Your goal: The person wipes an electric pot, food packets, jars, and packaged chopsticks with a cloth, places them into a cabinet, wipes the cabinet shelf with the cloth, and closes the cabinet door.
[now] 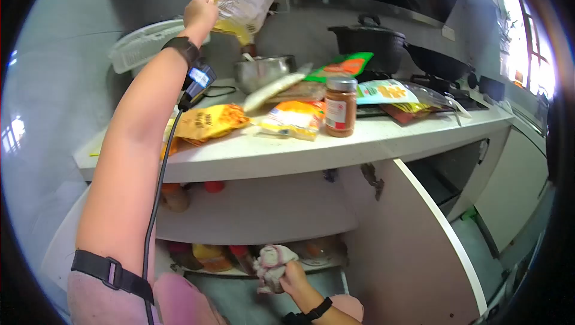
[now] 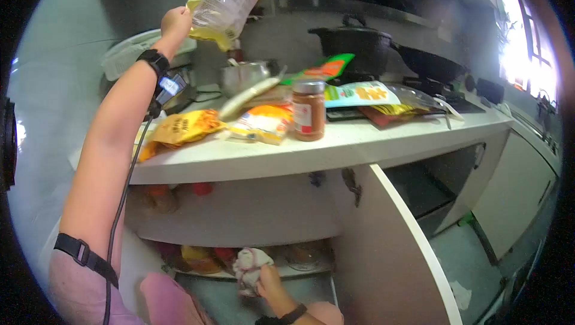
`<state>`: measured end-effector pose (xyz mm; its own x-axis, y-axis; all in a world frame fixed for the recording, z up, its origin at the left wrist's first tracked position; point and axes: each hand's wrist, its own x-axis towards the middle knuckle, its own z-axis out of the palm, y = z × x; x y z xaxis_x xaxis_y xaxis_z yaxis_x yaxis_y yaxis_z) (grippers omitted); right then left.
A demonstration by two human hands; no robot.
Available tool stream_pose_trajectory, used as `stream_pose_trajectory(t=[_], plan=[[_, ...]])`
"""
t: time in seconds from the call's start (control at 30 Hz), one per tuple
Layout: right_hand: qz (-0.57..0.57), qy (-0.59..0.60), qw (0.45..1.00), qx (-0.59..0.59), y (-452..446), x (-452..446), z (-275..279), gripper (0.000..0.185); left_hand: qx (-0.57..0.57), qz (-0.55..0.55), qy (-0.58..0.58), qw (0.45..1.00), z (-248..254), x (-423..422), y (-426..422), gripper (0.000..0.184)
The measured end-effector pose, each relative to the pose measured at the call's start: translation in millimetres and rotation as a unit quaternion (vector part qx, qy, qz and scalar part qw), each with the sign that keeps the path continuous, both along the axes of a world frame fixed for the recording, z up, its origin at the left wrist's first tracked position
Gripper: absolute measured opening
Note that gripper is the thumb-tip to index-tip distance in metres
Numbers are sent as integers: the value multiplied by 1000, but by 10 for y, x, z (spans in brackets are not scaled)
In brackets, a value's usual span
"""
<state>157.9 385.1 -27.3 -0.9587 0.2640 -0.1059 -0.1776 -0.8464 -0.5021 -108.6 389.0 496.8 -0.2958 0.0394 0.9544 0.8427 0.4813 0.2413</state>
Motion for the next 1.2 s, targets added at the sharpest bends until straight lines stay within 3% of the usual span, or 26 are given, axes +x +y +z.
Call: stream_pose_trajectory(t=[0.03, 0.1, 0.17, 0.2, 0.3, 0.37, 0.43, 0.5, 0.53, 0.57, 0.6, 0.63, 0.7, 0.73, 0.83, 0.9, 0.93, 0.97, 1.0, 1.03, 1.07, 1.1, 1.13, 1.17, 1.2], plan=[[-22, 12, 999, -25, -14, -25, 4, 29, 62, -92, -49, 993, 45, 86, -180, 24], [81, 176, 980, -37, -17, -69, 159, 30, 102, -221, -96, 965, 78, 163, -593, 24], [14, 87, 993, 79, -127, 31, 430, 33, 107, -403, -118, 901, -110, 292, -1130, 24], [-19, 14, 995, 94, -299, 225, 852, 34, 106, -422, -173, 883, -281, 502, -1428, 25], [29, 64, 990, 121, -176, 210, 1034, 42, 127, -423, -223, 869, -1062, 1204, -2176, 29], [-96, 217, 958, 164, -326, 471, 1406, 54, 139, -395, -270, 867, -1621, 1701, -2535, 30], [-152, 184, 944, 226, -346, 749, 1717, 63, 131, -381, -347, 847, -2210, 2173, -2739, 26], [-309, 272, 852, 324, -431, 762, 1654, 66, 40, -336, -408, 848, -2955, 2288, -2930, 25], [-235, 208, 882, 352, -345, 874, 1542, 71, 61, -393, -411, 820, -3204, 2375, -2929, 24], [-181, 197, 911, 314, -330, 907, 1568, 65, 92, -444, -410, 791, -3411, 2462, -2931, 23], [-175, 163, 924, 300, -356, 969, 1507, 60, 43, -471, -495, 729, -3581, 2362, -3113, 42], [-165, 132, 935, 286, -382, 1019, 1466, 56, 47, -480, -500, 720, -3547, 2344, -3137, 42], [-143, 80, 943, 291, -451, 1165, 1409, 52, 2, -669, -545, 506, -3350, 2376, -3172, 70], [-117, 37, 950, 287, -492, 1208, 1377, 49, 30, -699, -551, 456, -3420, 2295, -3104, 92], [-86, 47, 924, 370, -544, 1198, 1221, 48, 70, -633, -608, 473, -3710, 2237, -2942, 62], [-200, -35, 893, 401, -298, 1119, 942, 49, 121, -599, -667, 427, -3785, 2283, -2818, 46], [-367, -89, 809, 451, -254, 1144, 933, 37, 141, -608, -660, 418, -3837, 2308, -2777, 44], [-363, -44, 867, 339, -303, 1246, 1160, 46, 162, -618, -650, 411, -3888, 2345, -2755, 42], [-427, -17, 811, 399, -244, 1323, 1153, 47, 177, -604, -658, 414, -3927, 2389, -2758, 42], [-393, 105, 864, 296, -411, 1452, 1403, 51, 169, -600, -638, 453, -3953, 2423, -2736, 43], [-395, 101, 846, 344, -529, 1438, 1580, 59, 160, -599, -614, 489, -3985, 2437, -2688, 43], [-399, 97, 824, 392, -633, 1357, 1673, 68, 170, -596, -615, 488, -4044, 2442, -2645, 43], [-419, 124, 695, 571, -682, 1189, 1603, 76, 152, -587, -638, 474, -4120, 2450, -2614, 44], [-420, 148, 531, 721, -768, 1017, 1516, 84, 130, -581, -659, 460, -4193, 2456, -2572, 44], [-314, 179, 578, 731, -962, 886, 1529, 82, 113, -595, -631, 486, -4283, 2493, -2532, 40]])
